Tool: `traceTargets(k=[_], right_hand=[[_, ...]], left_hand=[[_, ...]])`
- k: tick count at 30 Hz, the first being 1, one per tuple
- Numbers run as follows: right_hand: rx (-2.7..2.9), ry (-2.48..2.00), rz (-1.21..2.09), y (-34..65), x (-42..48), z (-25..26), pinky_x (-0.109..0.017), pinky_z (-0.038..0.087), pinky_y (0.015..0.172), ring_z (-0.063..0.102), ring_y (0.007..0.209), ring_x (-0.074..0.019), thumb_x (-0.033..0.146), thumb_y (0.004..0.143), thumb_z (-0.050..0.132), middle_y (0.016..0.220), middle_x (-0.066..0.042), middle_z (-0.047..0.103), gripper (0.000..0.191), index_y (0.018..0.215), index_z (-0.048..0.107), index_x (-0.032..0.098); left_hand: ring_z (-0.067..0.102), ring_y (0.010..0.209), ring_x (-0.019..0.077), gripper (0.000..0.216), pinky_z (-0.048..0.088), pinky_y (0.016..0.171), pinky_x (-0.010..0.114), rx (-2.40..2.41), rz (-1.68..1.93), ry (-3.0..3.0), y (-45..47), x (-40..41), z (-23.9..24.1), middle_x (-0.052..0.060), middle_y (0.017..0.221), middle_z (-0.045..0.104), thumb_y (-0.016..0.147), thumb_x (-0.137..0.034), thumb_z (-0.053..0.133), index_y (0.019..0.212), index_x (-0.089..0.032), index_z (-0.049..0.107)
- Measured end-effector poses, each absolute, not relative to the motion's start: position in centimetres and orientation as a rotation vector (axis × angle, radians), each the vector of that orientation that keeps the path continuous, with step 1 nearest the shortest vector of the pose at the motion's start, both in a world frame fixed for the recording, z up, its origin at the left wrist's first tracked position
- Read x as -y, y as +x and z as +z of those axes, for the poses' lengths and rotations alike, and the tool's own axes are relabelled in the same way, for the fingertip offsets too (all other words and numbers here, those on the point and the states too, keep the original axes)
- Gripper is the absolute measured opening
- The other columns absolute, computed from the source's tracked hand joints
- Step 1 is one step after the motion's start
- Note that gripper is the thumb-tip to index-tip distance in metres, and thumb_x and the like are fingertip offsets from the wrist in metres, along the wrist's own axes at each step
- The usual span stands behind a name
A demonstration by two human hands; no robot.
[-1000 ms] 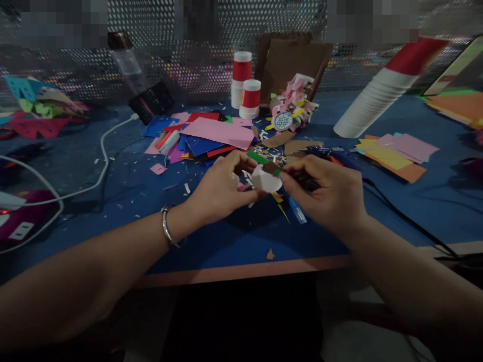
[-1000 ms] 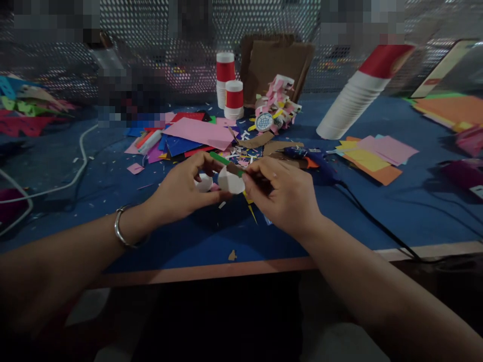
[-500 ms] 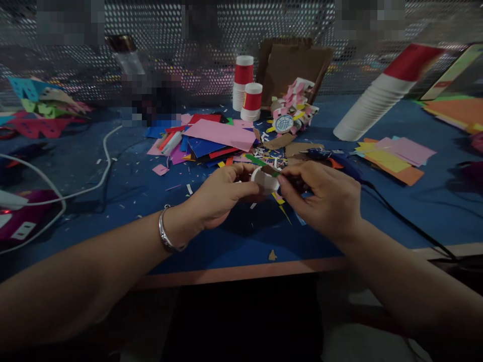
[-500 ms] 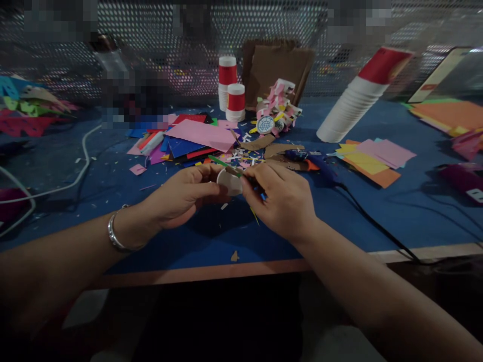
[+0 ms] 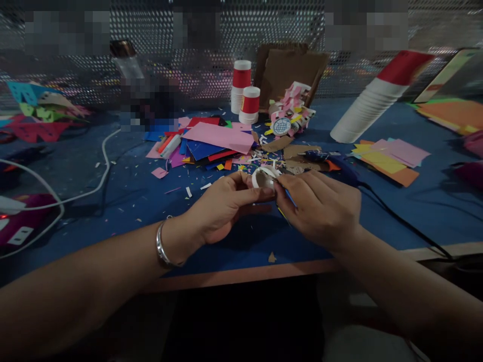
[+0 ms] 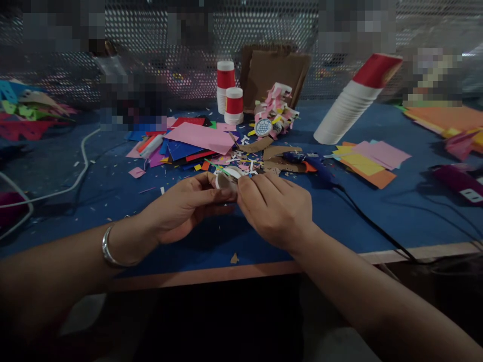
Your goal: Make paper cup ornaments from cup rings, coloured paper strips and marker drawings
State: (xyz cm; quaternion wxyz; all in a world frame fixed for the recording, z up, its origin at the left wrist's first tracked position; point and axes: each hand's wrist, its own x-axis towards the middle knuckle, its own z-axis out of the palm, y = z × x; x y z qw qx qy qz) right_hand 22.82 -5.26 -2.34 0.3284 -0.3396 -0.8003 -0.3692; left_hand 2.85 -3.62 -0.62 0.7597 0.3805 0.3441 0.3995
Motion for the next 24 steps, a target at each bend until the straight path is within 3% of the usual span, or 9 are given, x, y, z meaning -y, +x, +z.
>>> traceTargets(k=[11,19,24], right_hand=[[2.213,-0.888,-0.937,22.6,5.6,-2.0,-0.036,0.049,0.061,0.067,0.068,-0.0193,0.010,0.102,0.062,0.081,-0.007,0.078,0.013,0.107,0.074,0.009],[2.200,-0.971,-0.549,22.8,5.3,-2.5,-0.035,0.057,0.071,0.079,0.083,-0.0231,0.018,0.104,0.062,0.101,-0.011,0.084,0.023,0.121,0.074,0.009],[2.123,-0.958,-0.339,23.1,5.3,-2.6,-0.031,0.060,0.077,0.079,0.078,-0.0186,0.019,0.102,0.067,0.106,-0.009,0.085,0.020,0.120,0.074,0.013]], left_hand=[[0.072,0.083,0.0167,0.033,0.060,0.070,0.029,-0.796,0.895,0.907,2.9,3.0,-1.1,0.002,0.085,0.075,0.076,-0.033,0.094,0.086,-0.017,0.068],[0.072,0.081,0.0181,0.025,0.060,0.067,0.029,-0.894,0.982,1.022,2.7,2.4,-1.1,0.003,0.084,0.074,0.076,-0.028,0.087,0.090,-0.017,0.069],[0.071,0.081,0.0169,0.032,0.060,0.065,0.028,-0.897,1.027,1.043,2.6,2.2,-1.4,0.002,0.089,0.073,0.077,-0.030,0.088,0.093,-0.018,0.063]])
